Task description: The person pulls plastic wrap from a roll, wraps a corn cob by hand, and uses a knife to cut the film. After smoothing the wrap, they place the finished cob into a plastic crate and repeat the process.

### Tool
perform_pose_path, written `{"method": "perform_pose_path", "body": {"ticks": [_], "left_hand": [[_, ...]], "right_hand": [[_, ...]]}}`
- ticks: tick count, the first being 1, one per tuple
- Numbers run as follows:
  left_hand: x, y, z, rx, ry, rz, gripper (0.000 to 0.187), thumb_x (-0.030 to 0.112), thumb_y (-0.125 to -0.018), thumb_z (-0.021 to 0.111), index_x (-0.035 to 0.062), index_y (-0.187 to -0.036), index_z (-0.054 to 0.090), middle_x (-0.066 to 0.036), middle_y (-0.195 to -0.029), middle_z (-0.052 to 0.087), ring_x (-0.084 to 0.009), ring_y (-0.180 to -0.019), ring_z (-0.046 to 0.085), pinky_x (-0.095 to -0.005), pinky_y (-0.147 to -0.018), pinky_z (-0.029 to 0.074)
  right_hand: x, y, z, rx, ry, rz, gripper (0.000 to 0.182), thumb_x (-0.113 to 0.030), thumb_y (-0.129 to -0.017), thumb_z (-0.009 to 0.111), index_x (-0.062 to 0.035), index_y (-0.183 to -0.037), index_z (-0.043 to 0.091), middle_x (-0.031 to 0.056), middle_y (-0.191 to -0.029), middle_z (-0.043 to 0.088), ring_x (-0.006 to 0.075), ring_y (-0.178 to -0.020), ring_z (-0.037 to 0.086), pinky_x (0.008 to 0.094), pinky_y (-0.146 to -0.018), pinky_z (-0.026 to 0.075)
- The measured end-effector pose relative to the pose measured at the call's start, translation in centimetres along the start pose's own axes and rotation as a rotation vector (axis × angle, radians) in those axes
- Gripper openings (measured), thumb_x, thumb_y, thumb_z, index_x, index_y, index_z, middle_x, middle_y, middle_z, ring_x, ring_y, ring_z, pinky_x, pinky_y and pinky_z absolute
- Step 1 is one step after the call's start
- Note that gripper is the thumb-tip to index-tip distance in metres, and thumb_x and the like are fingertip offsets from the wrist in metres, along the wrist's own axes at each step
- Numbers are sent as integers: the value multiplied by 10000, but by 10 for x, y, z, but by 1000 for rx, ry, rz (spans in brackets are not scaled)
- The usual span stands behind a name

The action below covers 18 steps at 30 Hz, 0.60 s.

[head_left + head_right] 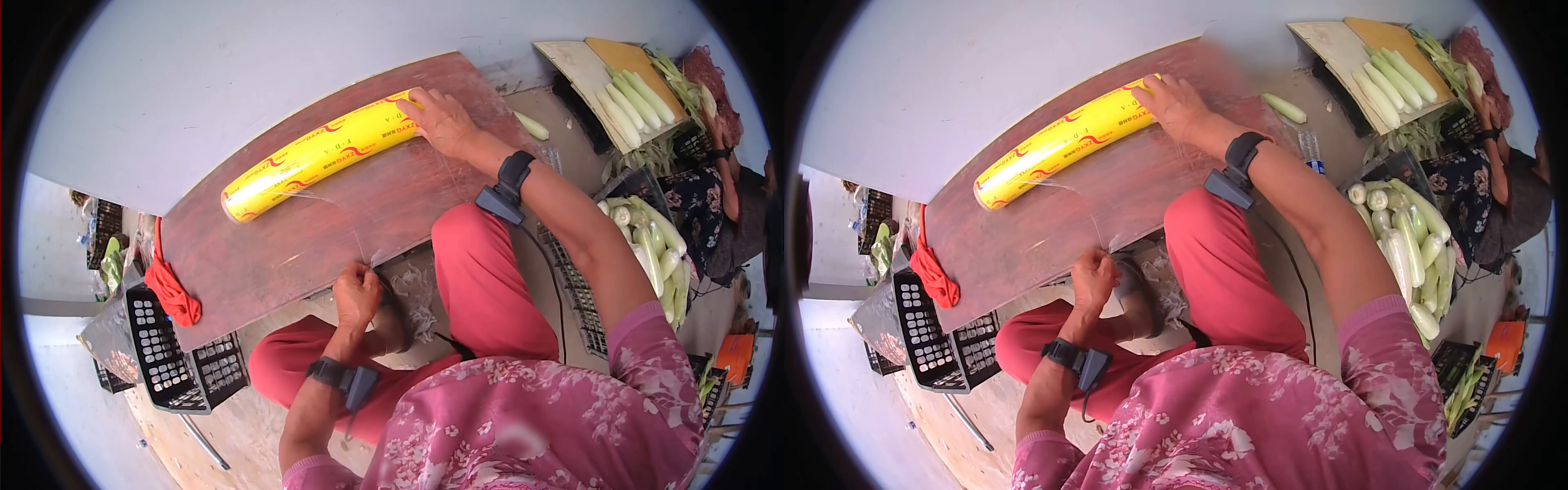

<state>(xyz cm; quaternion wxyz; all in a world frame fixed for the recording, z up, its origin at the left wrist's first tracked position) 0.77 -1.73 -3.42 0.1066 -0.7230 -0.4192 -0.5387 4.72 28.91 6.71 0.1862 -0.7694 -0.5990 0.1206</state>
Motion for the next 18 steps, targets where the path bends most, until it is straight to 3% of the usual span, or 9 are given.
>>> {"method": "perform_pose_path", "body": {"ticks": [7,18], "left_hand": [[5,4,-1,-7,-3,-18,152,89,-895,521,-51,-874,574,-114,-648,634,-154,-526,622,-277,-462,510],[0,1,-1,-3,-29,13,151,92,-903,507,-44,-881,569,-114,-638,638,-152,-501,606,-277,-456,494]], "right_hand": [[25,-6,1,-28,-299,-43,447,-13,-769,673,-46,-1202,567,102,-1185,537,323,-1065,547,400,-908,480],[29,6,-4,-20,-373,-42,429,29,-764,650,-31,-1179,558,132,-1204,528,341,-1069,564,395,-910,489]]}}
Point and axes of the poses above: each hand's wrist, its own y-axis away from the middle knuckle, its own z-axis out of the palm, x = y × z, the point moved 4 cm from there along -y, towards the middle knuckle
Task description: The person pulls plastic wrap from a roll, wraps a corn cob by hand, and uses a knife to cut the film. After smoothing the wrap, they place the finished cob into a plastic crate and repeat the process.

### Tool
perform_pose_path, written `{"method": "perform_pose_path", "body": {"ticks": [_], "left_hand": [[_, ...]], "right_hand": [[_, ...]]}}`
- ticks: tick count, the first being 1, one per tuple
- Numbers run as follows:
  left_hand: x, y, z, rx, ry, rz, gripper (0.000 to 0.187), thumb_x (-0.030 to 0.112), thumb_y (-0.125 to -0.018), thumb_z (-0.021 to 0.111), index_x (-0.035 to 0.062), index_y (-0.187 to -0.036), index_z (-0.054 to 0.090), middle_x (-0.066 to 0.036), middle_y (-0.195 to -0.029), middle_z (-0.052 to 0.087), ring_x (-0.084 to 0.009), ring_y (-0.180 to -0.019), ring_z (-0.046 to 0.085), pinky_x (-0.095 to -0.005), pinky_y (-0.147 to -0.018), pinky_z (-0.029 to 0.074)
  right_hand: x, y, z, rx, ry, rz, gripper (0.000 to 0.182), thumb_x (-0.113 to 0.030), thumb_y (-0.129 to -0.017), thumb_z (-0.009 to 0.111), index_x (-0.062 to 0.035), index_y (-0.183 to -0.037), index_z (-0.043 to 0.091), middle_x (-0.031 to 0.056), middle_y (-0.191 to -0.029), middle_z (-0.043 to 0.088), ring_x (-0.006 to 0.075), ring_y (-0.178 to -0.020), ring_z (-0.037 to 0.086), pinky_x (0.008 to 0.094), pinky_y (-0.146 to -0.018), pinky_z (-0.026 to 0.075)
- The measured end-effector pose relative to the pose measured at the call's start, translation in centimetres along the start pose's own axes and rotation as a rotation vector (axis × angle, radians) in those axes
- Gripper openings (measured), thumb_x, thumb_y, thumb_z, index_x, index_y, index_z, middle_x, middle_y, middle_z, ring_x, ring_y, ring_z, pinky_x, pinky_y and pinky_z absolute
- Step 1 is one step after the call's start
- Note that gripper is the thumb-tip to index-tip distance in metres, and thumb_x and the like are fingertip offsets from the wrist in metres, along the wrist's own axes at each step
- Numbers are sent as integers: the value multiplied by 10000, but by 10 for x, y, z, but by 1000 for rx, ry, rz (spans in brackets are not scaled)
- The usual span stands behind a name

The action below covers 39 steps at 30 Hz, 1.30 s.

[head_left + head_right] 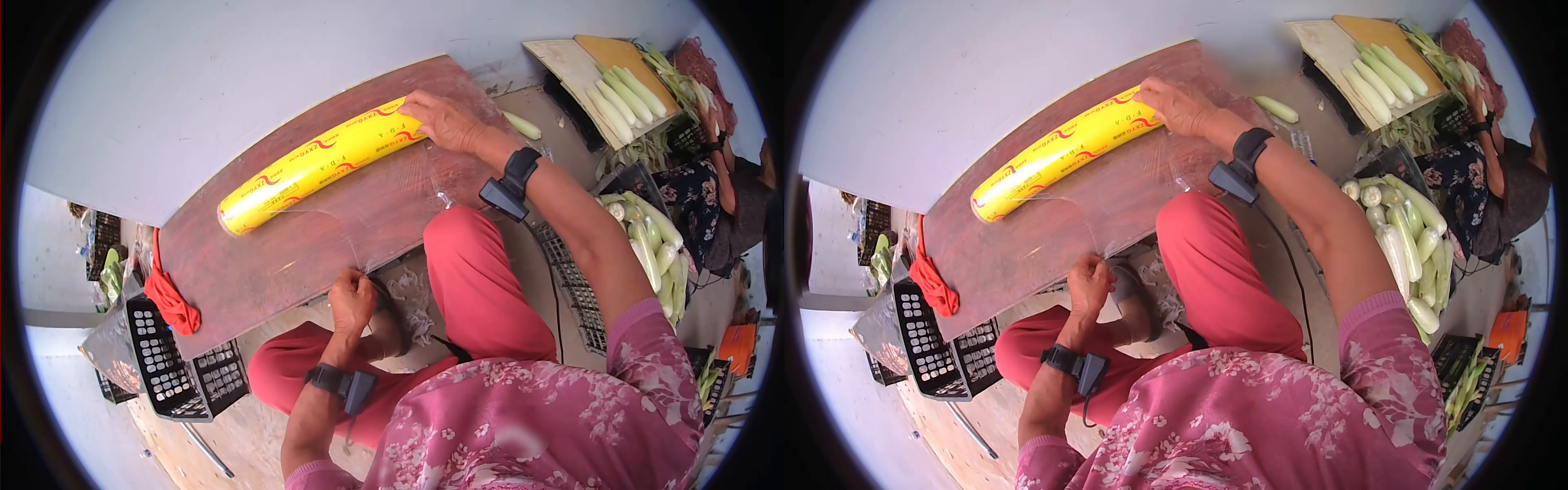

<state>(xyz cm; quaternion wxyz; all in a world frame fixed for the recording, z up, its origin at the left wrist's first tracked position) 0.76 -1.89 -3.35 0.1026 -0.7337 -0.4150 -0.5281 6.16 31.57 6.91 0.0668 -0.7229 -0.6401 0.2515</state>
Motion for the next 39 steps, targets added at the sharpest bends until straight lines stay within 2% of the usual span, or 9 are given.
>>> {"method": "perform_pose_path", "body": {"ticks": [4,13,22,28,31,35,39], "left_hand": [[-1,-1,0,4,-11,6,149,91,-901,508,-43,-879,569,-117,-633,639,-154,-495,607,-280,-454,491],[0,-1,0,-16,35,-12,138,79,-899,496,-41,-877,559,-120,-630,641,-155,-478,598,-279,-449,480],[-3,-1,1,-13,43,-13,126,78,-909,501,-33,-879,553,-114,-630,637,-150,-475,591,-275,-450,477],[-4,-2,1,11,49,-31,126,103,-883,542,-14,-844,569,-85,-609,626,-126,-485,579,-278,-451,475],[-5,-2,1,12,44,-21,131,106,-884,540,-14,-845,573,-85,-604,627,-126,-479,579,-278,-449,474],[-4,-2,1,18,63,-15,130,105,-883,539,-14,-842,574,-85,-604,627,-125,-474,576,-277,-445,470],[-4,-2,1,-27,45,-20,117,63,-906,503,-40,-890,555,-126,-651,644,-152,-502,605,-274,-457,496]], "right_hand": [[-2,1,-1,40,62,-14,412,-25,-792,649,-86,-1191,568,89,-1222,544,359,-1004,607,439,-850,526],[-9,8,-6,5,115,-15,437,-35,-789,658,-77,-1210,549,106,-1232,490,347,-978,618,418,-842,544],[-4,12,0,16,114,-15,477,-57,-781,679,-79,-1232,522,123,-1266,467,368,-918,636,438,-778,569],[-8,14,-1,17,99,1,509,-99,-777,709,-88,-1246,512,130,-1269,462,373,-921,633,443,-782,566],[-10,14,-1,-57,101,68,548,-40,-778,694,-88,-1278,477,115,-1293,438,370,-993,610,446,-845,543],[-11,14,-2,-64,121,72,561,-61,-778,705,-97,-1285,468,113,-1297,430,370,-970,620,447,-835,550],[-10,15,0,-49,146,56,556,-113,-777,722,-97,-1279,482,123,-1286,430,367,-925,635,443,-803,562]]}}
Point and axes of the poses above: each hand's wrist, its own y-axis away from the middle knuckle, its own z-axis out of the palm, x = y × z, the point moved 4 cm from there along -y, towards the middle knuckle
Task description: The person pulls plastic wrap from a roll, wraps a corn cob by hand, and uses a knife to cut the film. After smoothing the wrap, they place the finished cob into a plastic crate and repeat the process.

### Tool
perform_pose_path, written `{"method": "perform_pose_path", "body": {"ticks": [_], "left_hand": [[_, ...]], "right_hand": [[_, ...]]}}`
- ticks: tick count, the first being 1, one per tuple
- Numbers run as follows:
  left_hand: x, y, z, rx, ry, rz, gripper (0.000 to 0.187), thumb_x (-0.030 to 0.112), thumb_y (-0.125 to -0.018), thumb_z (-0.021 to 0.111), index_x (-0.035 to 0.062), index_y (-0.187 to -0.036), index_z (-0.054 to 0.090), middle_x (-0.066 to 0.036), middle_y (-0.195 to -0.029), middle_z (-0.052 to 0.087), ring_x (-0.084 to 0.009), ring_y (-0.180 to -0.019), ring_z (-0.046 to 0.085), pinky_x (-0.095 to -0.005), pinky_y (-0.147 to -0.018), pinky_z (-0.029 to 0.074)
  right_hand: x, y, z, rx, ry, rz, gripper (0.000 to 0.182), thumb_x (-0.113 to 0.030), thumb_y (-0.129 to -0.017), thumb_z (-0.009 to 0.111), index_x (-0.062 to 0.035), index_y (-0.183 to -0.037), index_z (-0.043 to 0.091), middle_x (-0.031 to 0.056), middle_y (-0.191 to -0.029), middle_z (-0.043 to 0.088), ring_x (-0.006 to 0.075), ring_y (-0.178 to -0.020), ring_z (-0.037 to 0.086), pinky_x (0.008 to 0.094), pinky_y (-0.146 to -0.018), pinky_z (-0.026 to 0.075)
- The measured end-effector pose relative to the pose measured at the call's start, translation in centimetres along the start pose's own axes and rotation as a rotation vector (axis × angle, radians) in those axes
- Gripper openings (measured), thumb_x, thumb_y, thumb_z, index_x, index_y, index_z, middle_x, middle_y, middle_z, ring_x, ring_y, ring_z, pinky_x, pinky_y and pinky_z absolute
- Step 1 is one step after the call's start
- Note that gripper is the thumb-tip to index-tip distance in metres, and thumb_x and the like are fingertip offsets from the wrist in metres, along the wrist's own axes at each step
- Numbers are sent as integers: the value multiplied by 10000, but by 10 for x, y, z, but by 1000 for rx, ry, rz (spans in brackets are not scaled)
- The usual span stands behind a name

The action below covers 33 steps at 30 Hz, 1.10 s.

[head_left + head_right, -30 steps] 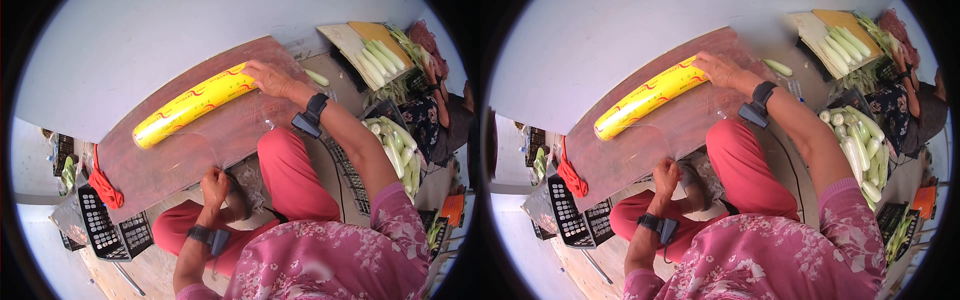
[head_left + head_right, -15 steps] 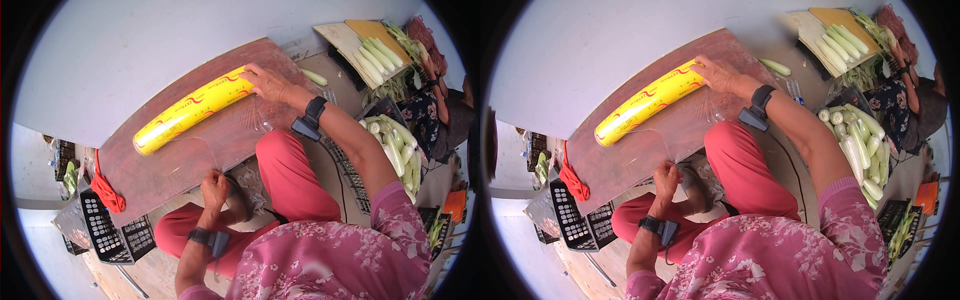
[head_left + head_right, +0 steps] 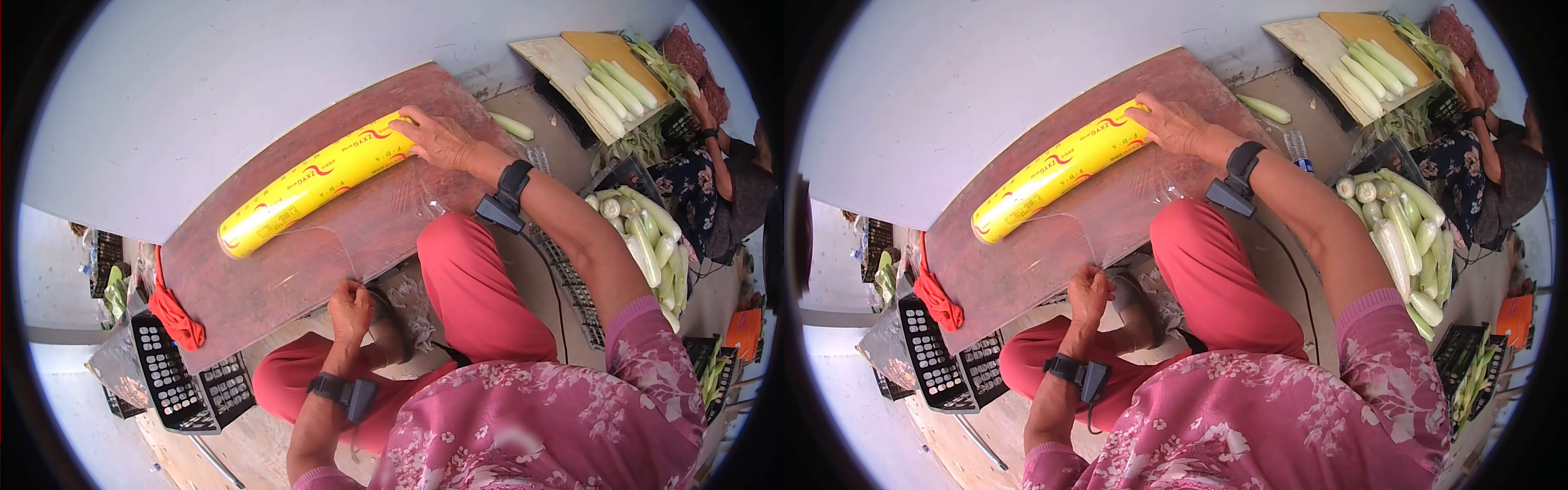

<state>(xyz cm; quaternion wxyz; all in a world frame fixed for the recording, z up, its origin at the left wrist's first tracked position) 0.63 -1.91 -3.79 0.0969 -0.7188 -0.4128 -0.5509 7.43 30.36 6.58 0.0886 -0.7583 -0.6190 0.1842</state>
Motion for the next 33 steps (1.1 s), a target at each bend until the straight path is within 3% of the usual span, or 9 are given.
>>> {"method": "perform_pose_path", "body": {"ticks": [33], "left_hand": [[-2,-1,0,-10,35,-4,126,75,-902,504,-42,-911,549,-131,-647,638,-159,-498,597,-275,-456,484]], "right_hand": [[-6,10,-9,9,26,4,553,-154,-803,712,-100,-1287,449,140,-1268,427,359,-891,645,449,-749,569]]}}
Point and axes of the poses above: each hand's wrist, its own y-axis away from the middle knuckle, its own z-axis out of the palm, x = y × z, the point moved 4 cm from there along -y, towards the middle knuckle
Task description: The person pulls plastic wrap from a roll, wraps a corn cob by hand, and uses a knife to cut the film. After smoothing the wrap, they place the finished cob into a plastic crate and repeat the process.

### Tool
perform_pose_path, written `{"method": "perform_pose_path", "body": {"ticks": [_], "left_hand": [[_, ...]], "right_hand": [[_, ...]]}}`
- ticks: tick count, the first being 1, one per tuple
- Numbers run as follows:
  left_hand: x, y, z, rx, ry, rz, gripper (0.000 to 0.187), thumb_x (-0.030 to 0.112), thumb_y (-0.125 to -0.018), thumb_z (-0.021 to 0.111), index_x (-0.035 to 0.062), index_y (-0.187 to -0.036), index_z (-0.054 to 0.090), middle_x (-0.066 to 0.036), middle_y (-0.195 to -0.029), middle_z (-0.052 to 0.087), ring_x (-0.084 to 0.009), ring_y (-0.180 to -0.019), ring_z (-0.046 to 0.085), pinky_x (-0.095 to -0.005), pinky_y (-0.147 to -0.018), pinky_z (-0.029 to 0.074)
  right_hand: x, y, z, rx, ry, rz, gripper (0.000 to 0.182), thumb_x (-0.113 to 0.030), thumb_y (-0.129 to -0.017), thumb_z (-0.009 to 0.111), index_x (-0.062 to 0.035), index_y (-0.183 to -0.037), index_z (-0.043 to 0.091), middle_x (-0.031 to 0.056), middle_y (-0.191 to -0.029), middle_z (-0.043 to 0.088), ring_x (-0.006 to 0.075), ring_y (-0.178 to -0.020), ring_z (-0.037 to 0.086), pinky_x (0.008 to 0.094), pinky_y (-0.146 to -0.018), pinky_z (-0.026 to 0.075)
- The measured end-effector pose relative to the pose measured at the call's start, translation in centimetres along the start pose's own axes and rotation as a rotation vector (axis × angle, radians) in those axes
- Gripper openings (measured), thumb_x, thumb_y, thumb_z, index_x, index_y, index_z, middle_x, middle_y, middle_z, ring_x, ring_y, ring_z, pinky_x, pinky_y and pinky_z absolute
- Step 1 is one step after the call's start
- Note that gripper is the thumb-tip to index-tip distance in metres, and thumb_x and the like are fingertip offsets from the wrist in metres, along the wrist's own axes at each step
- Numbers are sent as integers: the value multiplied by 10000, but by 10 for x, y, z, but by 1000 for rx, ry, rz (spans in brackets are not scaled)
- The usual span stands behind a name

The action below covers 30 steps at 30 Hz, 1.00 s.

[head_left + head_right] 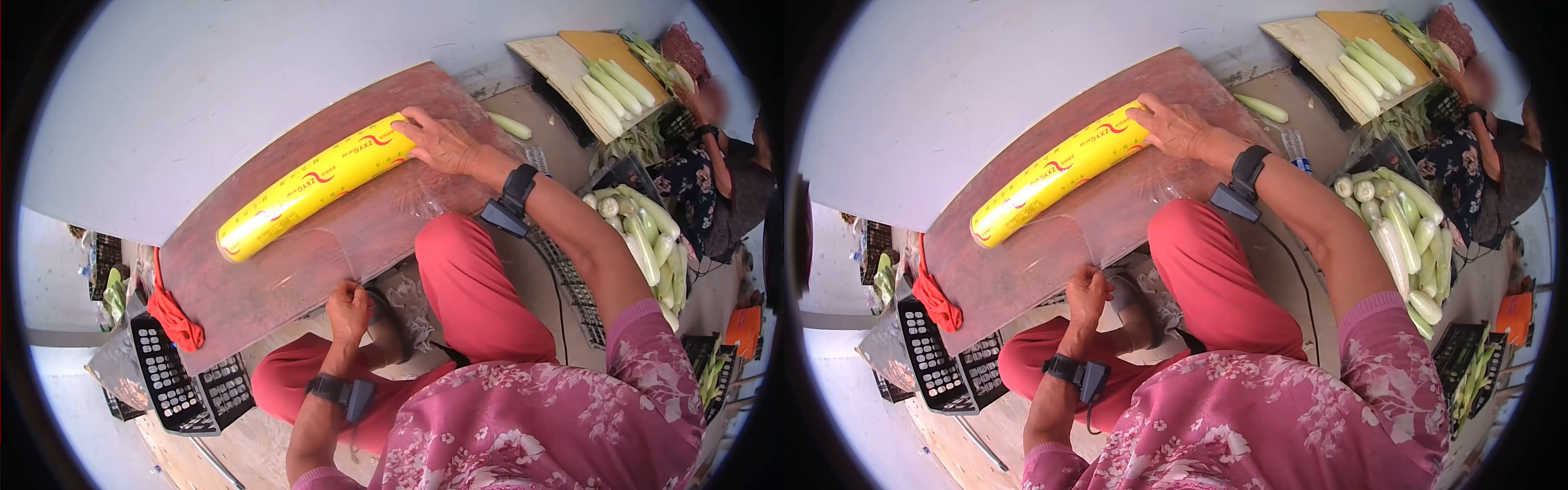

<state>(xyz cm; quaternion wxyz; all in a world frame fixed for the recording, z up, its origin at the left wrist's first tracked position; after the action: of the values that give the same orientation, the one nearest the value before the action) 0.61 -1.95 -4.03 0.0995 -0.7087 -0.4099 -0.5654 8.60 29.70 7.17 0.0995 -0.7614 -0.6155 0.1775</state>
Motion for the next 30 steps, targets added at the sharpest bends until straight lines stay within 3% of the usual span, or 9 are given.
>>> {"method": "perform_pose_path", "body": {"ticks": [13,20,26,30], "left_hand": [[1,1,0,20,10,4,120,82,-897,518,-28,-875,559,-105,-629,635,-140,-490,592,-270,-451,473],[-2,0,0,17,-2,16,122,66,-905,486,-42,-896,544,-132,-645,633,-163,-497,595,-274,-458,487],[-3,1,-2,11,54,-11,107,54,-899,506,-34,-865,557,-100,-636,620,-144,-529,612,-270,-460,499],[-1,2,-2,9,79,-16,112,54,-907,497,-38,-872,550,-100,-636,619,-133,-509,590,-259,-458,483]], "right_hand": [[4,4,1,9,1,20,497,-187,-832,689,-104,-1269,466,124,-1267,441,356,-893,644,447,-755,561],[27,12,-21,15,-91,144,423,-171,-892,611,-74,-1284,487,134,-1270,479,359,-1034,581,424,-862,503],[125,59,-52,163,-35,401,328,-217,-935,527,-46,-1214,540,202,-1208,563,391,-1120,529,457,-933,450],[198,117,-56,101,89,588,337,-192,-911,540,-37,-1210,547,220,-1154,602,394,-1086,560,466,-917,455]]}}
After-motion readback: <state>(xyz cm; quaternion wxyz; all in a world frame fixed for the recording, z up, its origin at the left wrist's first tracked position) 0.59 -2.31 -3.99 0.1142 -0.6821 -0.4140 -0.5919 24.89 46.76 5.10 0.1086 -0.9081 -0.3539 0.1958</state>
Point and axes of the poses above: each hand's wrist, its own y-axis away from the middle knuckle, its own z-axis out of the palm, x = y × z, the point moved 4 cm from there along -y, towards the middle knuckle
